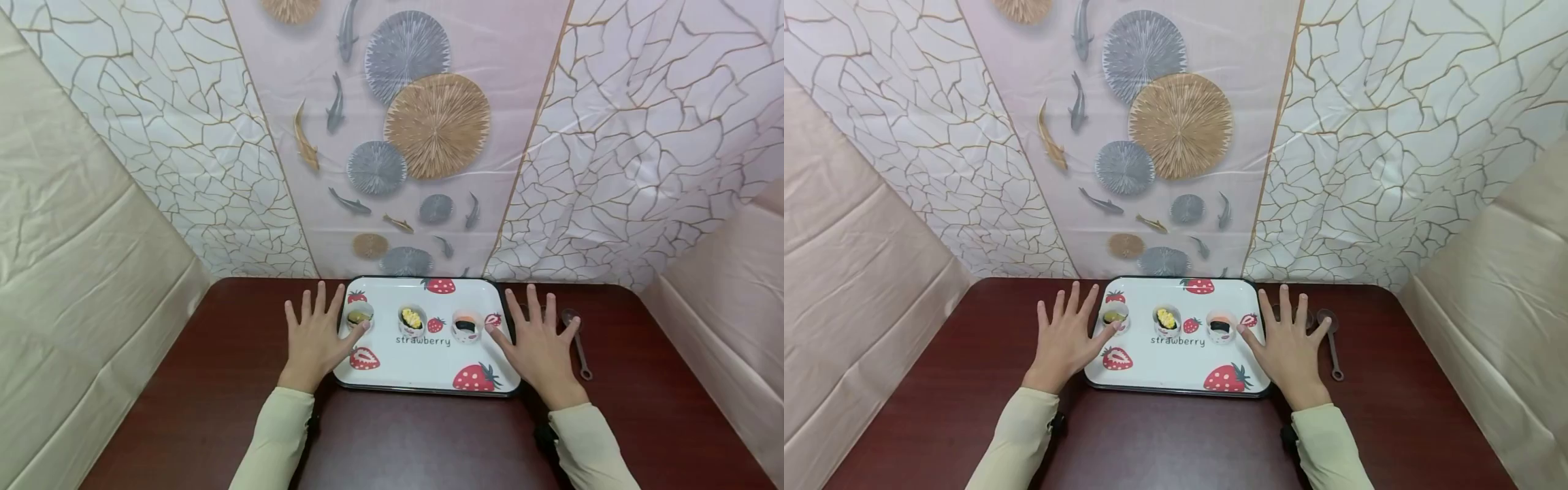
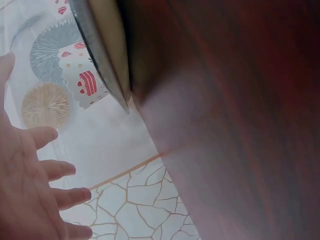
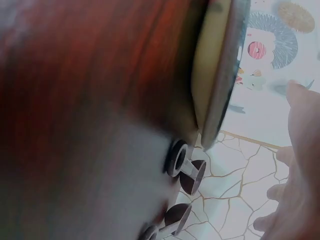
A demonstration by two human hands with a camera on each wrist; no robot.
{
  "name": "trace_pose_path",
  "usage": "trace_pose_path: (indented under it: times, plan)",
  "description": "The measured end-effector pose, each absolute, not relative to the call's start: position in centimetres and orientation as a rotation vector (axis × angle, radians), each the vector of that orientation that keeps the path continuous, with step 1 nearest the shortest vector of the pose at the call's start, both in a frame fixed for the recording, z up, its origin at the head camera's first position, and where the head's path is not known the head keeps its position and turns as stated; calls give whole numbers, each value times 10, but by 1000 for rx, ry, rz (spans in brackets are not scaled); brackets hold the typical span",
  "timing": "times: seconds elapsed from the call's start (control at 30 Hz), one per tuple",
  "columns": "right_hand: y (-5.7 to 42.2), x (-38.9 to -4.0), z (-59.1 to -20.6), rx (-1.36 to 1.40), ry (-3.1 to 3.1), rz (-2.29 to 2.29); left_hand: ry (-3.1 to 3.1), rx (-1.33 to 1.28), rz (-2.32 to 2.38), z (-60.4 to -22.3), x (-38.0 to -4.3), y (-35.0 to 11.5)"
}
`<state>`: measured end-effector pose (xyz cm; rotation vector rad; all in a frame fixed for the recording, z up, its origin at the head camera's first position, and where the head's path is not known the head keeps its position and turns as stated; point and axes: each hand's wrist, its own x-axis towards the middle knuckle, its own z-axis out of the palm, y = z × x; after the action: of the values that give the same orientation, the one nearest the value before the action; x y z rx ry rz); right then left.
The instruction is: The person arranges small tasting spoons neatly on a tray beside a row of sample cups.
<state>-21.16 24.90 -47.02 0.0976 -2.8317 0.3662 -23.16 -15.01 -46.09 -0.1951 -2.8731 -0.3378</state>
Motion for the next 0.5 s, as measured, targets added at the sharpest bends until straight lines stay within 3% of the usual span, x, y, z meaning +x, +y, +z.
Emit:
trace_pose_path:
  times: [0.5]
  plan:
    - [244,-195,-457,111,-2794,420,-2916,-228,-757,-452,-220,-151]
